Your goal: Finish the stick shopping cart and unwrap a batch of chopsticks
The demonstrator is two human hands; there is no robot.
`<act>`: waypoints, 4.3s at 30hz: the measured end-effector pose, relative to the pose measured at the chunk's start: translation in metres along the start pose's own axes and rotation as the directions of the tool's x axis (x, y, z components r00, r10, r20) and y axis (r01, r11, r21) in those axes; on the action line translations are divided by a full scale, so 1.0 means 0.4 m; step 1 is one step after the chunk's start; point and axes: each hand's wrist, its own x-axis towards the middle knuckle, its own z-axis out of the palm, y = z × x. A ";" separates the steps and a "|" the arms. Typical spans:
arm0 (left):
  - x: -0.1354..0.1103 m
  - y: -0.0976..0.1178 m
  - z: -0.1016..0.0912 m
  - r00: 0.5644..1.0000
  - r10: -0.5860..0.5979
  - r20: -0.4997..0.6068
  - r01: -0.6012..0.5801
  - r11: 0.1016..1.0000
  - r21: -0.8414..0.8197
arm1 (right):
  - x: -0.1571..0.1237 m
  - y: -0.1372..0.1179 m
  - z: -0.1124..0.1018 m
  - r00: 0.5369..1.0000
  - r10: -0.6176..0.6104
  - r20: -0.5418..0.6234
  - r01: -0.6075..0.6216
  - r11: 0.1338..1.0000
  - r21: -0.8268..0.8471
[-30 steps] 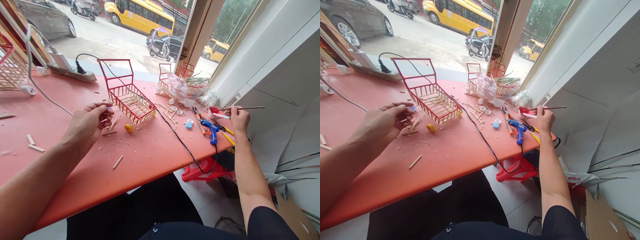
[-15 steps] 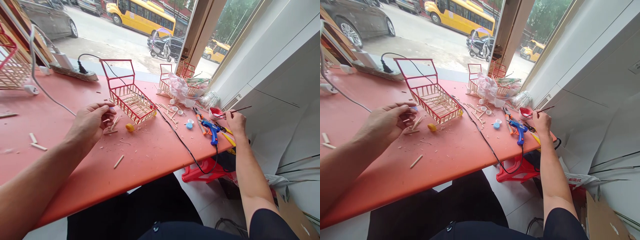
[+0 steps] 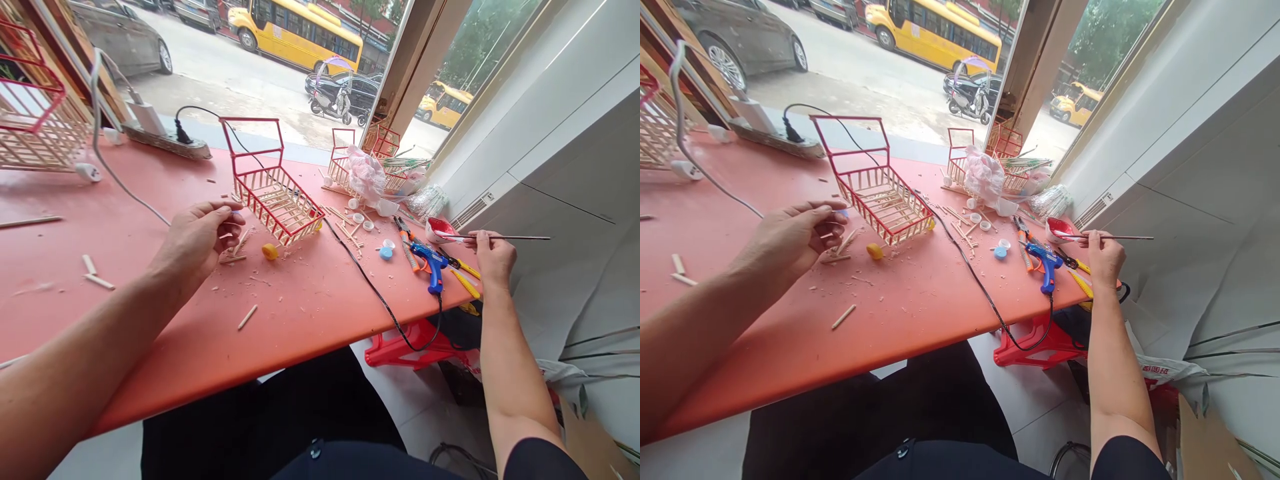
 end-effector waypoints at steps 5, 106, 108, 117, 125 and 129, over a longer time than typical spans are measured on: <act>0.000 0.002 -0.001 1.000 0.005 -0.009 -0.005 1.000 -0.004 | 0.001 -0.003 -0.018 0.981 0.165 -0.100 -0.145 0.973 0.181; 0.030 -0.021 -0.018 1.000 -0.008 0.028 0.008 1.000 0.000 | -0.317 -0.514 0.192 0.590 -0.805 -0.061 0.633 0.415 0.653; 0.031 -0.021 -0.019 1.000 -0.006 0.029 0.006 1.000 -0.001 | -0.317 -0.515 0.191 0.586 -0.809 -0.057 0.635 0.414 0.652; 0.027 -0.016 -0.016 1.000 -0.016 0.019 0.016 1.000 0.006 | -0.323 -0.510 0.193 0.561 -0.824 -0.078 0.672 0.398 0.624; 0.026 -0.017 -0.016 1.000 -0.004 0.023 0.004 1.000 0.006 | -0.331 -0.515 0.206 0.516 -0.856 -0.032 0.677 0.385 0.627; 0.022 -0.014 -0.016 1.000 -0.014 0.024 0.014 1.000 0.009 | -0.331 -0.512 0.211 0.517 -0.855 -0.042 0.687 0.386 0.616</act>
